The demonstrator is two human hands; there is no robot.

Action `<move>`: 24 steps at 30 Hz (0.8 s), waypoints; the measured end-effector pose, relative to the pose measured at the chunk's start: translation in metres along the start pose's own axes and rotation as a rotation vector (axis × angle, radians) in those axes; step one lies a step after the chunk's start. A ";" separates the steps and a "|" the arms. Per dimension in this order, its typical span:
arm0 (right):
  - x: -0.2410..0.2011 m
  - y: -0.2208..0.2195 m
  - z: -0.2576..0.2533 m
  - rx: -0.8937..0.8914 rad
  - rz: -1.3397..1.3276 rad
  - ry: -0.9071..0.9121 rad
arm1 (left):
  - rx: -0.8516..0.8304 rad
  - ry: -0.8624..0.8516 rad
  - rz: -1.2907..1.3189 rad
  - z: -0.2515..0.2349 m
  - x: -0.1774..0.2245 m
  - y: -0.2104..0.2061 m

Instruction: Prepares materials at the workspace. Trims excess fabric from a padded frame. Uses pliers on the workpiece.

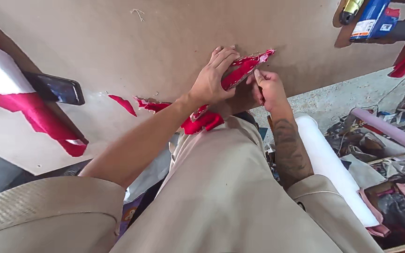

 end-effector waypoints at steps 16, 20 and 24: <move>-0.044 -0.017 0.022 0.403 1.240 0.083 | 0.023 -0.005 0.018 0.001 -0.003 -0.001; -0.045 -0.032 0.014 0.412 1.399 -0.191 | 0.034 -0.007 -0.029 0.001 -0.007 -0.003; -0.022 -0.017 -0.002 0.339 0.923 -0.026 | 0.026 -0.029 -0.035 0.001 -0.008 -0.004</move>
Point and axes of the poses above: each hand's wrist, its own z-axis away from the middle knuckle, its own y-axis out of the back of the hand, x = y × z, the point moved 7 cm from there along -z, towards the middle knuckle, and after that the axes turned 9 degrees about z, right-handed, at the moved point
